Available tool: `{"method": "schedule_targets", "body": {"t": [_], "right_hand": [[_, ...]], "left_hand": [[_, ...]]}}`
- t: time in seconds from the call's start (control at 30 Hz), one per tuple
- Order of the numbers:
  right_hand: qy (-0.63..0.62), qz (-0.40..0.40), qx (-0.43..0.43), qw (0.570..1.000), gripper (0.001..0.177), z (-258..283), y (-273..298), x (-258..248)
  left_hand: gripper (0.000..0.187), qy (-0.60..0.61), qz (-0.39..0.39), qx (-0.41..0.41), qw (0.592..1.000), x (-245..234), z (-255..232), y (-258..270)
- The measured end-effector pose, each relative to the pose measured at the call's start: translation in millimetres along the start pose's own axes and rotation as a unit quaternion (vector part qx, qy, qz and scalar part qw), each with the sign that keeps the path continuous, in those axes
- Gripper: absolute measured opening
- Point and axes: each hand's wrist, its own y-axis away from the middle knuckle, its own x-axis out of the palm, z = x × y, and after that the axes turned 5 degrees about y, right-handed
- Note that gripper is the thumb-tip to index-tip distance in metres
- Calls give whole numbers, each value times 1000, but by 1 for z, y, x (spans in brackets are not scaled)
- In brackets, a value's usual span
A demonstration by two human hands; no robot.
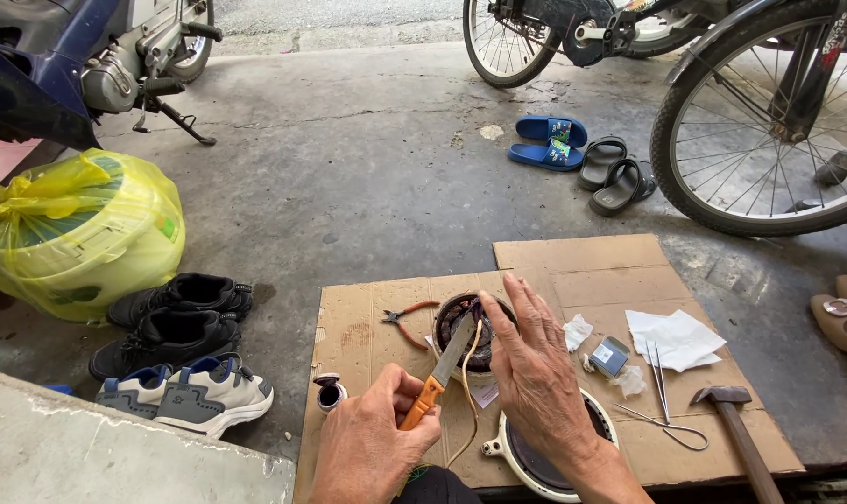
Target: Disassembling an electric motor by tapping the stator out of the housing using a hammer and a wooden block.
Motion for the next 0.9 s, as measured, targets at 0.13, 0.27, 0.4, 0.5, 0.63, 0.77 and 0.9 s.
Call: {"method": "schedule_targets", "body": {"t": [0.13,0.27,0.4,0.5,0.63,0.77,0.9], "right_hand": [[-16,15,8,1000,55,2,12,0],[-128,47,188,973,59,-8,40,-2],[-230,48,400,886,64,-29,76,10],[-333,21,460,823,70,-58,111,47],[-380,11,465,800,74,-95,133,88],[-397,13,594,699,58,-86,79,84],[-466,-21,612,639,50,-102,57,113]], "left_hand": [[25,2,10,-30,999,1,3,-12],[22,43,-28,-64,997,13,33,-65],[26,88,-117,-104,984,73,99,-160],[24,93,-154,-91,979,127,140,-218],[17,38,-115,-88,989,170,174,-281],[42,-67,-92,-105,988,174,169,-294],[42,-74,-96,55,991,150,106,-266]]}}
